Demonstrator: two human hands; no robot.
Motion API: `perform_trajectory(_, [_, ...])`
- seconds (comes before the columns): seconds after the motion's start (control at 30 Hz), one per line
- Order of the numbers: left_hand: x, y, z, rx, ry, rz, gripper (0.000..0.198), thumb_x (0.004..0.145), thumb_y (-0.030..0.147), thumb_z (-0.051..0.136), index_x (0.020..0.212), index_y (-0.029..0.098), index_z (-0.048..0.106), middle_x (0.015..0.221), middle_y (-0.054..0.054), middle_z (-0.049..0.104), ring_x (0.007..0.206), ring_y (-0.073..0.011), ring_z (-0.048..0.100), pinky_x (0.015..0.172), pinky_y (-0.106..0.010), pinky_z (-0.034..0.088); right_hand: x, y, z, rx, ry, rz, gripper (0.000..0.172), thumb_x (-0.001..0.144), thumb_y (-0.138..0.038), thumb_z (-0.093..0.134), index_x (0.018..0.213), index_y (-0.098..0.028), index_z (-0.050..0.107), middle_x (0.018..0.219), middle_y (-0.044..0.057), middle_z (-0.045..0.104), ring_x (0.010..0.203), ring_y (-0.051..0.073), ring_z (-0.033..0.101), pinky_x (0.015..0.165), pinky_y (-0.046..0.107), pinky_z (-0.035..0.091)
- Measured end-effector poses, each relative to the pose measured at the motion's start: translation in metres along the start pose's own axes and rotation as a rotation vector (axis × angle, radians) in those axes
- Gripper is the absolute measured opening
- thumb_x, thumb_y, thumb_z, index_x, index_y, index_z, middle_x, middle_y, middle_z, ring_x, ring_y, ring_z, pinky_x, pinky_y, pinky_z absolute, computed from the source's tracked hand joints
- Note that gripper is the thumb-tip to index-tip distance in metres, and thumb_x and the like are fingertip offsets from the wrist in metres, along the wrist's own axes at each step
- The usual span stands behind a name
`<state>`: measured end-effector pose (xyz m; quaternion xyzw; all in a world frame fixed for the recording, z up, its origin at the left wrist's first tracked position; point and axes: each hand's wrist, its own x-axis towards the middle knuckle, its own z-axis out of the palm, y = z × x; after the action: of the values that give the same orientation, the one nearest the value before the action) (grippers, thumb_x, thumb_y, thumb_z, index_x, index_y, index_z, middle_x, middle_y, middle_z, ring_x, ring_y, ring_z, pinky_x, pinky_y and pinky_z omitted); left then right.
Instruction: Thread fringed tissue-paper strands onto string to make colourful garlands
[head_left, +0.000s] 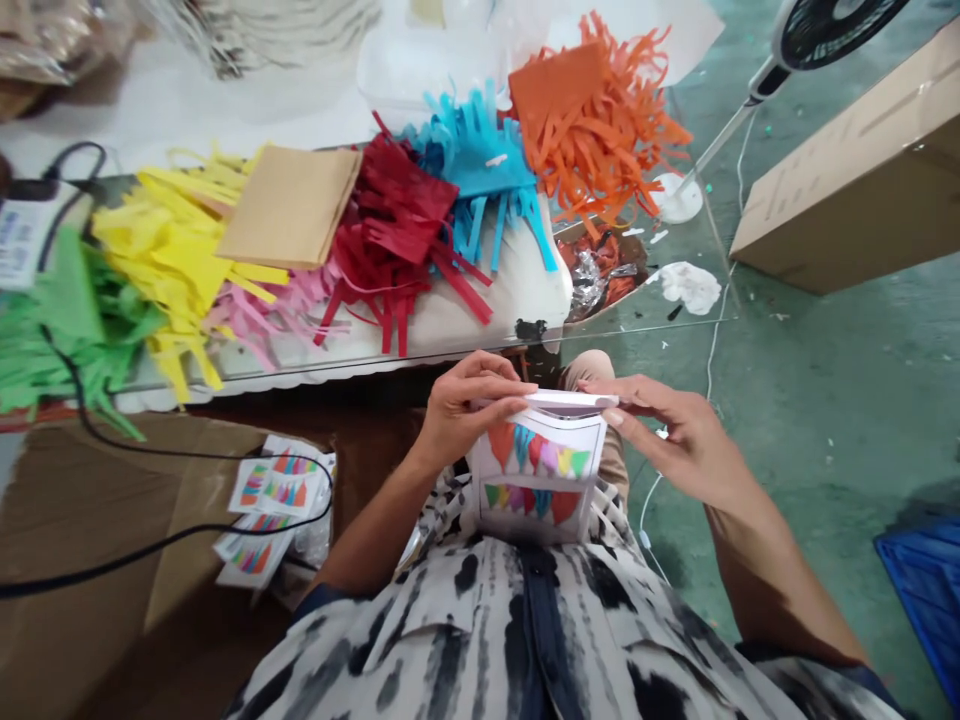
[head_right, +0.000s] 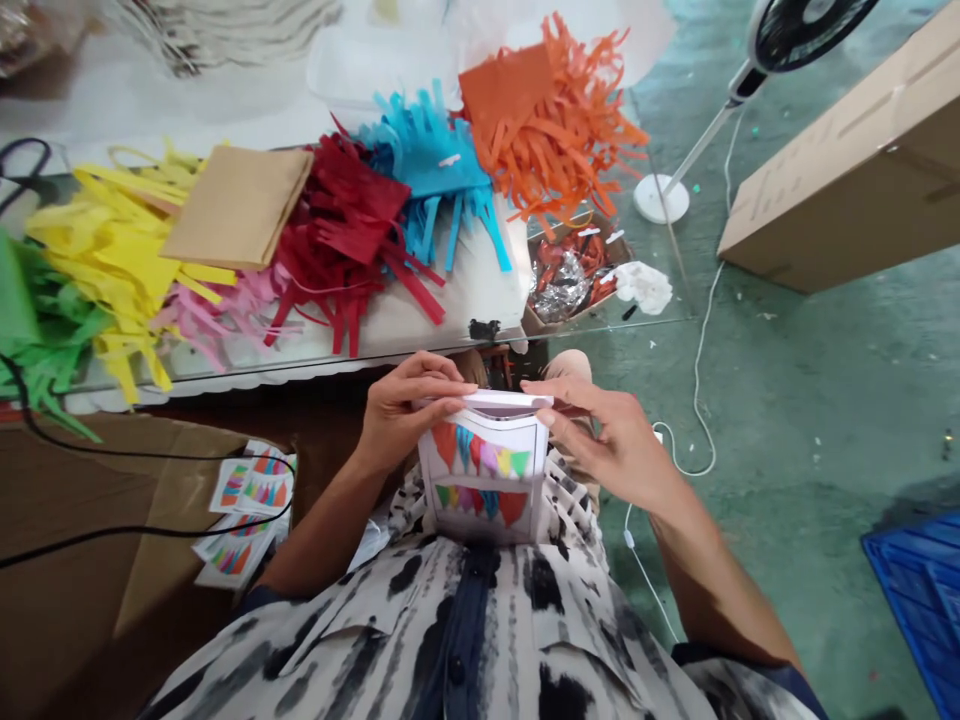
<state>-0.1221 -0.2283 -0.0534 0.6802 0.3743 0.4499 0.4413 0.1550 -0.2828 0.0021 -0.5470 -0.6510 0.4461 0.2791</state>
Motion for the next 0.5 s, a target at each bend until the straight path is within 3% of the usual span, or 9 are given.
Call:
perform_trajectory(0.1, [0.004,0.004,-0.002,0.084,-0.054,0.053,0.016,0.093,0.033,0.081,0.105,0.024,0.086,0.102,-0.007,0.078,0.091,-0.0155,0.074,0.080,-0.025,0.060,-0.001,0.004,0.000,-0.015,0.013,0.010,0.032,0.107,-0.040,0.057,0.131,-0.030,0.076,0.131,0.004,0.079,0.117,0.023,0.076,0.101,0.036,0.061])
perform_trajectory(0.17, [0.010,0.009,-0.004,0.199,-0.137,0.148,0.016,0.096,0.033,0.078,0.106,0.023,0.084,0.103,-0.006,0.081,0.097,-0.0170,0.077,0.094,-0.030,0.061,0.000,0.005,-0.001,-0.018,0.019,0.006,0.033,0.107,-0.040,0.056,0.131,-0.030,0.077,0.131,0.003,0.079,0.117,0.023,0.076,0.101,0.036,0.061])
perform_trajectory(0.23, [0.018,0.015,-0.005,0.337,-0.234,0.251,0.020,0.097,0.037,0.076,0.111,0.024,0.081,0.105,-0.005,0.083,0.107,-0.0203,0.078,0.114,-0.040,0.054,0.001,0.004,-0.002,-0.022,0.030,-0.003,0.032,0.107,-0.039,0.057,0.131,-0.032,0.078,0.131,0.002,0.079,0.117,0.023,0.077,0.101,0.037,0.061])
perform_trajectory(0.3, [0.025,0.020,-0.005,0.433,-0.328,0.332,0.031,0.096,0.045,0.076,0.121,0.026,0.079,0.110,-0.005,0.083,0.111,-0.0221,0.077,0.122,-0.046,0.048,0.001,0.002,-0.001,-0.027,0.036,-0.017,0.032,0.107,-0.038,0.058,0.131,-0.032,0.078,0.130,0.002,0.080,0.118,0.024,0.076,0.103,0.039,0.061])
perform_trajectory(0.4, [0.030,0.022,-0.003,0.427,-0.390,0.387,0.038,0.099,0.043,0.072,0.134,0.027,0.074,0.119,-0.007,0.082,0.105,-0.0181,0.079,0.100,-0.030,0.060,-0.001,0.001,0.005,0.017,0.052,-0.031,0.035,0.106,-0.037,0.059,0.138,-0.032,0.073,0.136,0.003,0.077,0.124,0.025,0.074,0.107,0.042,0.060])
perform_trajectory(0.5, [0.028,0.015,-0.001,0.382,-0.337,0.411,0.033,0.101,0.035,0.071,0.132,0.026,0.075,0.115,-0.006,0.082,0.098,-0.0150,0.079,0.081,-0.020,0.060,-0.004,0.003,0.016,0.122,0.088,0.015,0.058,0.098,-0.041,0.074,0.153,-0.033,0.059,0.150,0.006,0.068,0.124,0.025,0.073,0.104,0.044,0.062])
